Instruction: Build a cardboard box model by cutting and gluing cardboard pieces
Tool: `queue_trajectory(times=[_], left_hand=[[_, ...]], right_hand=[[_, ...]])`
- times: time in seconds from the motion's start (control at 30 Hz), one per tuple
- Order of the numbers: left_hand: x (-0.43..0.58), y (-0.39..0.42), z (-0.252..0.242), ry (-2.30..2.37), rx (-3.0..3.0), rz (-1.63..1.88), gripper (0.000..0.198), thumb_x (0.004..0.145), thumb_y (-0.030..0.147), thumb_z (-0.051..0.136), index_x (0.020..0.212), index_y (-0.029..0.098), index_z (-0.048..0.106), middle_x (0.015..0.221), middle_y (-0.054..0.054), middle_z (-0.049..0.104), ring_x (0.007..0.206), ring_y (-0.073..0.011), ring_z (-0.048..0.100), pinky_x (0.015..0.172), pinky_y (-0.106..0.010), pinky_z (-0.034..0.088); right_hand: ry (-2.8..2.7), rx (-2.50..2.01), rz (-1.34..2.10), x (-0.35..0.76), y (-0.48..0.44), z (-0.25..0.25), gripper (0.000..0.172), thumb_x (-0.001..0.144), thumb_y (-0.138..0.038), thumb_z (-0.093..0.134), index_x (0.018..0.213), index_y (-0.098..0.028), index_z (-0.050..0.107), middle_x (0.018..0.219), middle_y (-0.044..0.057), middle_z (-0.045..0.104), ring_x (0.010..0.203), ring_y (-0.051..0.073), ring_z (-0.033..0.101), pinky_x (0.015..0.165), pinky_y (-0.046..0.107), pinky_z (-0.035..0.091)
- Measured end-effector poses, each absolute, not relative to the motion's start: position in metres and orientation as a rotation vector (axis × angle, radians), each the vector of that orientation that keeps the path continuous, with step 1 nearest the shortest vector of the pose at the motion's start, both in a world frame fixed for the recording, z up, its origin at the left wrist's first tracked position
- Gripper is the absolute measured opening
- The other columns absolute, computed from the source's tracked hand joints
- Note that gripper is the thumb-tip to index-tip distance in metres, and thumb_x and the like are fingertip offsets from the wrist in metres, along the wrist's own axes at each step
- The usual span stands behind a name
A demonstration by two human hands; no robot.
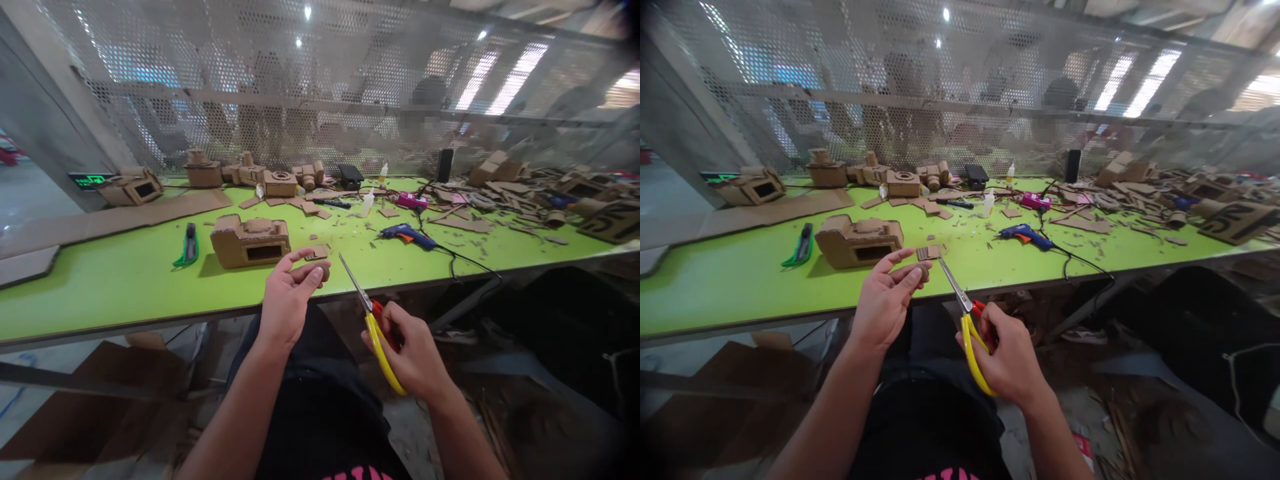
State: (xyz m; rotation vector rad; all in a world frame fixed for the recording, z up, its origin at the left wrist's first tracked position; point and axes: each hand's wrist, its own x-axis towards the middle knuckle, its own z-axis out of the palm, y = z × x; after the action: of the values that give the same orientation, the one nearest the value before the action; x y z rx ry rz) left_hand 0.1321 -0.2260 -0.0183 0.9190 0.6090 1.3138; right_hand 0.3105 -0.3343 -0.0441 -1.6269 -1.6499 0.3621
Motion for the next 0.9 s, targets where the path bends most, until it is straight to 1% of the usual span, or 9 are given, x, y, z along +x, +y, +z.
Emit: queue_trajectory(times=[0.17, 0.27, 0.37, 0.5, 0.57, 0.63, 0.7, 0.77, 0.9], left_hand=[[0.138, -0.226, -0.020, 0.648, 0.967, 1.329, 0.047, 0.070, 0.018, 0.083, 0.112, 0.017, 0.062, 0.095, -0.007, 0.076, 0.084, -0.0140, 0.070, 0.078, -0.025, 0.052], [0.140, -0.225, -0.021, 0.721, 1.062, 1.395, 0.046, 0.067, 0.017, 0.084, 0.109, 0.017, 0.065, 0.090, -0.004, 0.073, 0.082, -0.0130, 0.069, 0.080, -0.025, 0.053], [0.139, -0.225, -0.020, 0.756, 1.079, 1.402, 0.047, 0.066, 0.017, 0.084, 0.108, 0.016, 0.064, 0.088, -0.005, 0.073, 0.081, -0.0143, 0.069, 0.079, -0.026, 0.054], [0.136, -0.226, -0.018, 0.769, 0.985, 1.351, 0.048, 0.066, 0.020, 0.084, 0.109, 0.016, 0.063, 0.084, -0.005, 0.075, 0.080, -0.0154, 0.071, 0.078, -0.027, 0.054], [0.134, -0.226, -0.018, 0.761, 0.940, 1.353, 0.045, 0.068, 0.020, 0.084, 0.107, 0.016, 0.064, 0.083, -0.004, 0.074, 0.080, -0.0141, 0.070, 0.079, -0.026, 0.054], [0.132, -0.225, -0.019, 0.743, 0.932, 1.399, 0.039, 0.070, 0.021, 0.083, 0.104, 0.016, 0.065, 0.082, -0.002, 0.073, 0.081, -0.0132, 0.070, 0.079, -0.025, 0.054], [0.131, -0.225, -0.019, 0.704, 0.933, 1.448, 0.035, 0.071, 0.022, 0.082, 0.101, 0.017, 0.065, 0.083, -0.001, 0.070, 0.079, -0.0141, 0.070, 0.075, -0.026, 0.055], [0.129, -0.227, -0.017, 0.646, 0.913, 1.454, 0.032, 0.070, 0.024, 0.083, 0.096, 0.017, 0.066, 0.082, -0.001, 0.069, 0.073, -0.0150, 0.070, 0.068, -0.027, 0.056], [0.127, -0.230, -0.014, 0.512, 0.821, 1.405, 0.027, 0.067, 0.023, 0.086, 0.086, 0.015, 0.069, 0.079, -0.002, 0.071, 0.066, -0.0114, 0.067, 0.061, -0.021, 0.051]], right_hand=[[-1.566, -1.717, 0.305, 0.310, -0.332, -0.046, 0.038, 0.082, -0.041, 0.068, 0.070, -0.024, 0.037, 0.056, -0.008, 0.042, 0.049, 0.010, 0.038, 0.050, 0.023, 0.032], [-1.499, -1.873, 0.116, 0.318, -0.320, -0.040, 0.033, 0.081, -0.045, 0.066, 0.070, -0.024, 0.043, 0.053, -0.006, 0.047, 0.047, 0.011, 0.042, 0.049, 0.023, 0.032], [-1.624, -2.026, -0.092, 0.327, -0.291, -0.021, 0.029, 0.080, -0.048, 0.063, 0.072, -0.024, 0.050, 0.060, -0.003, 0.058, 0.051, 0.014, 0.050, 0.050, 0.025, 0.029], [-1.792, -2.172, -0.169, 0.333, -0.245, 0.007, 0.027, 0.079, -0.048, 0.065, 0.083, -0.022, 0.059, 0.071, 0.004, 0.065, 0.058, 0.017, 0.054, 0.053, 0.027, 0.026], [-1.799, -2.137, -0.117, 0.335, -0.234, 0.013, 0.027, 0.077, -0.047, 0.067, 0.085, -0.021, 0.061, 0.073, 0.005, 0.066, 0.061, 0.018, 0.055, 0.054, 0.027, 0.029], [-1.780, -1.947, 0.093, 0.335, -0.238, 0.012, 0.028, 0.078, -0.045, 0.066, 0.092, -0.021, 0.060, 0.071, 0.002, 0.064, 0.060, 0.016, 0.055, 0.054, 0.026, 0.034], [-1.728, -1.676, 0.387, 0.332, -0.257, 0.005, 0.036, 0.082, -0.042, 0.065, 0.108, -0.019, 0.058, 0.068, -0.001, 0.061, 0.057, 0.014, 0.054, 0.053, 0.025, 0.039], [-1.674, -1.496, 0.556, 0.328, -0.283, -0.006, 0.052, 0.083, -0.039, 0.065, 0.129, -0.018, 0.052, 0.072, -0.002, 0.062, 0.058, 0.013, 0.056, 0.054, 0.024, 0.044], [-1.719, -1.488, 0.344, 0.318, -0.323, -0.018, 0.055, 0.081, -0.035, 0.071, 0.132, -0.018, 0.059, 0.082, 0.003, 0.067, 0.061, 0.013, 0.059, 0.056, 0.023, 0.049]])
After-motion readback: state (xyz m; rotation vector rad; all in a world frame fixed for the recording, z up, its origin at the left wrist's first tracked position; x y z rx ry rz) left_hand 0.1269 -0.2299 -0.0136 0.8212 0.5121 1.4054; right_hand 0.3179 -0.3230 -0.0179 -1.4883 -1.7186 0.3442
